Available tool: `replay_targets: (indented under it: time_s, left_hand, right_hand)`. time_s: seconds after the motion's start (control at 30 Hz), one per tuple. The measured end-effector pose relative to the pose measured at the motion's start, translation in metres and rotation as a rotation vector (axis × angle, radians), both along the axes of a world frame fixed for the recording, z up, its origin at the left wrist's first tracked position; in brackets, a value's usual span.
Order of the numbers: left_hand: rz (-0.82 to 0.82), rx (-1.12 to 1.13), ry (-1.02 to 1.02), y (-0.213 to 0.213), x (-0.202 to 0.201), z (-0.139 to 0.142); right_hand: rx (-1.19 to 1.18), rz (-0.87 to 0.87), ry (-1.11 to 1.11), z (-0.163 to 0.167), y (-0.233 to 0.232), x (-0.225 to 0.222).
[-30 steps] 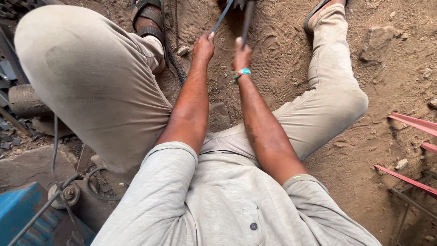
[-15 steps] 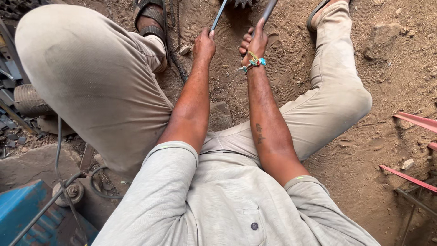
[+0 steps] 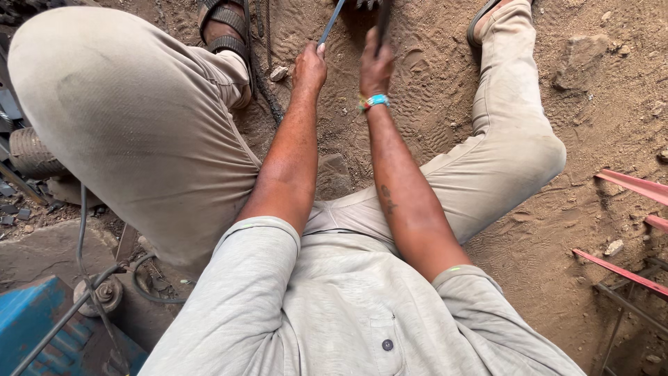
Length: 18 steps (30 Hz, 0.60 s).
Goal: The person sits on the ground in a workshop and uses a hammer and a metal chisel to strike a metal gear. They repeatedly hit the chisel to adjust or clean the gear's teeth and inner surface.
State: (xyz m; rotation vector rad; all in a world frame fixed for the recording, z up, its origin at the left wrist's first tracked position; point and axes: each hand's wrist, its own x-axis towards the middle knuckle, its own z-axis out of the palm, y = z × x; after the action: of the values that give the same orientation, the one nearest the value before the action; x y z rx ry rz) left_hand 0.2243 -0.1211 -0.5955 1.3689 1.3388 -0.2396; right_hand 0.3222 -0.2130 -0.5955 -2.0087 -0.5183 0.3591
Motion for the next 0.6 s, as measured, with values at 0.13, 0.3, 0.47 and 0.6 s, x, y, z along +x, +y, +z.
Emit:
replay_targets:
  time_s: [0.13,0.3,0.47,0.6]
  left_hand:
    - [-0.019,-0.001,-0.007,0.000,0.001,0.006]
    - [-0.030,0.011,0.001,0.000,-0.001,0.006]
    - [-0.042,0.105,0.024,0.001,-0.005,0.004]
    - [-0.038,-0.037,0.028,0.003,-0.005,0.002]
  right_hand:
    - [-0.464,-0.155,0.276,-0.005,-0.008,-0.015]
    - [-0.055,-0.318,0.473,0.014,-0.007,0.004]
    - [0.242,-0.255,0.348,0.031,0.001,0.025]
    - [0.425,-0.124,0.173,0.028,0.004,0.023]
